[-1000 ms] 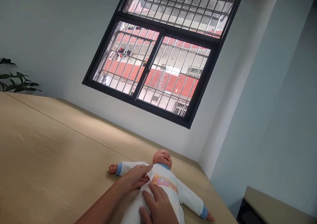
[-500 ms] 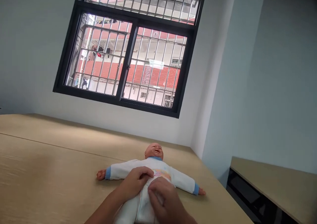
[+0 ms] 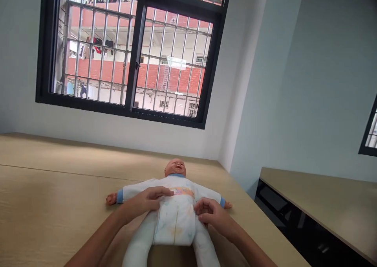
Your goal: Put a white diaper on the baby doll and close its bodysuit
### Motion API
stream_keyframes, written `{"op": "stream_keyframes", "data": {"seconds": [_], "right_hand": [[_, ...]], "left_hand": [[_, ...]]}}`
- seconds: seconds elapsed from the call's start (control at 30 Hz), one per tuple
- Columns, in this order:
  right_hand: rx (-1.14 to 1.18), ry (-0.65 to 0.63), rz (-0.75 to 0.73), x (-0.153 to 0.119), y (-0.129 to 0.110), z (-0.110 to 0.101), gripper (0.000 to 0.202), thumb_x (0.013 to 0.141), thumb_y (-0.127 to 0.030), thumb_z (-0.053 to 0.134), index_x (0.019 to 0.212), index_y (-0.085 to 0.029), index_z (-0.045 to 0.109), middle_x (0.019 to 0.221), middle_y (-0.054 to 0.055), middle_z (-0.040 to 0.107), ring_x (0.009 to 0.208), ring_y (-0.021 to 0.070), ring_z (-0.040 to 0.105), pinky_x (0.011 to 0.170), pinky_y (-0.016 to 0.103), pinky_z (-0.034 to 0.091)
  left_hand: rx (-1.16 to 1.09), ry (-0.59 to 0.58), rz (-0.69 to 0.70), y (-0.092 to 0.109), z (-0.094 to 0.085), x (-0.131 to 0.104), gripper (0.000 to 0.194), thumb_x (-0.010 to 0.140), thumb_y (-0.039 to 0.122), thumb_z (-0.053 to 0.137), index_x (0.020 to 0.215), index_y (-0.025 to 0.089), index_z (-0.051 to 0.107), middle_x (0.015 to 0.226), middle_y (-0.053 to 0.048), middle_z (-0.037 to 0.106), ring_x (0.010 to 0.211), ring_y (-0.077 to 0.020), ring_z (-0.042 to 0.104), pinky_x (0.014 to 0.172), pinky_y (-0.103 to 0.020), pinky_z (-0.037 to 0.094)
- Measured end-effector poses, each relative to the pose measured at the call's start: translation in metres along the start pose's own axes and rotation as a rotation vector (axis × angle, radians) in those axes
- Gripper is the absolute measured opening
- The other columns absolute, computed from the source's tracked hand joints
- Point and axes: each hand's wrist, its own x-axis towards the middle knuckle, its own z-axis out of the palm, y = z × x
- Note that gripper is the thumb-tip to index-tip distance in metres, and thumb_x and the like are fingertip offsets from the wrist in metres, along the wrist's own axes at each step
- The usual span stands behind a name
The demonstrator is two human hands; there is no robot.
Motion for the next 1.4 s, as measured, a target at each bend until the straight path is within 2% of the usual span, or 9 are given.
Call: {"op": "stream_keyframes", "data": {"seconds": [0.13, 0.23, 0.4, 0.53, 0.77, 0.93, 1.07, 1.23, 1.4], "right_hand": [[-0.003, -0.077, 0.012, -0.001, 0.001, -0.002, 0.027, 0.061, -0.017, 0.063, 0.088, -0.016, 0.062, 0.073, -0.004, 0.055, 0.064, 0.0094, 0.047, 0.056, 0.021, 0.034], [-0.146, -0.024, -0.011, 0.004, 0.007, 0.004, 0.021, 0.064, -0.018, 0.065, 0.084, -0.017, 0.06, 0.064, -0.007, 0.049, 0.058, 0.0088, 0.041, 0.054, 0.021, 0.028], [-0.475, 0.237, -0.109, 0.014, 0.013, 0.023, 0.012, 0.072, -0.018, 0.057, 0.065, -0.019, 0.048, 0.057, -0.006, 0.043, 0.056, 0.0099, 0.036, 0.054, 0.025, 0.025], [-0.523, 0.218, -0.144, 0.01, 0.011, 0.02, 0.011, 0.076, -0.018, 0.054, 0.066, -0.019, 0.048, 0.06, -0.005, 0.047, 0.058, 0.0105, 0.038, 0.055, 0.025, 0.027], [-0.517, 0.153, -0.096, 0.005, 0.007, 0.01, 0.013, 0.076, -0.02, 0.058, 0.064, -0.018, 0.052, 0.058, -0.004, 0.048, 0.056, 0.0101, 0.038, 0.054, 0.024, 0.025], [-0.952, 0.281, -0.19, 0.012, 0.004, 0.024, 0.023, 0.083, -0.018, 0.05, 0.061, -0.018, 0.056, 0.061, 0.002, 0.061, 0.056, 0.0131, 0.041, 0.056, 0.03, 0.016], [-1.099, 0.326, -0.169, 0.016, 0.005, 0.028, 0.026, 0.084, -0.018, 0.049, 0.062, -0.018, 0.063, 0.067, 0.009, 0.069, 0.056, 0.0158, 0.046, 0.057, 0.033, 0.013], [-0.913, 0.354, -0.114, 0.02, 0.012, 0.027, 0.038, 0.083, -0.021, 0.05, 0.046, -0.021, 0.042, 0.05, 0.001, 0.05, 0.049, 0.0124, 0.031, 0.055, 0.032, 0.014], [-0.531, 0.23, -0.157, 0.018, 0.028, 0.02, 0.039, 0.082, -0.021, 0.044, 0.052, -0.023, 0.02, 0.053, -0.005, 0.024, 0.055, 0.0118, 0.024, 0.054, 0.03, 0.018]], "left_hand": [[-0.058, -0.157, 0.007, -0.008, -0.011, -0.002, 0.074, 0.06, 0.008, 0.058, 0.131, 0.029, 0.06, 0.151, 0.001, 0.048, 0.145, -0.0262, 0.034, 0.12, -0.042, 0.026], [0.083, -0.027, 0.013, -0.007, -0.001, 0.003, 0.062, 0.063, 0.009, 0.06, 0.122, 0.027, 0.066, 0.144, -0.001, 0.055, 0.139, -0.0261, 0.042, 0.118, -0.04, 0.029], [0.256, 0.225, 0.082, -0.003, 0.021, 0.014, 0.035, 0.065, 0.01, 0.056, 0.096, 0.022, 0.07, 0.114, -0.005, 0.071, 0.113, -0.0243, 0.061, 0.101, -0.036, 0.044], [0.253, 0.246, 0.13, -0.004, 0.023, 0.015, 0.018, 0.067, 0.011, 0.054, 0.081, 0.022, 0.056, 0.11, -0.004, 0.071, 0.106, -0.0225, 0.063, 0.087, -0.031, 0.047], [0.371, 0.284, 0.175, -0.005, 0.021, 0.013, 0.017, 0.064, 0.01, 0.05, 0.073, 0.022, 0.042, 0.108, -0.003, 0.072, 0.101, -0.0217, 0.063, 0.078, -0.029, 0.045], [0.517, 0.303, 0.219, -0.001, 0.026, 0.017, 0.013, 0.067, 0.01, 0.044, 0.07, 0.021, 0.048, 0.093, -0.003, 0.071, 0.088, -0.0202, 0.061, 0.077, -0.03, 0.044], [0.627, 0.318, 0.212, 0.003, 0.03, 0.021, 0.03, 0.066, 0.009, 0.042, 0.084, 0.021, 0.063, 0.089, -0.003, 0.07, 0.083, -0.0207, 0.06, 0.073, -0.03, 0.043], [0.577, 0.269, 0.253, 0.008, 0.03, 0.022, 0.022, 0.066, 0.008, 0.042, 0.07, 0.02, 0.061, 0.093, -0.003, 0.07, 0.085, -0.0208, 0.06, 0.074, -0.029, 0.043], [0.359, 0.177, 0.148, 0.0, 0.017, 0.013, 0.007, 0.069, 0.015, 0.051, 0.069, 0.019, 0.057, 0.12, -0.002, 0.067, 0.101, -0.0232, 0.059, 0.081, -0.028, 0.046]]}}
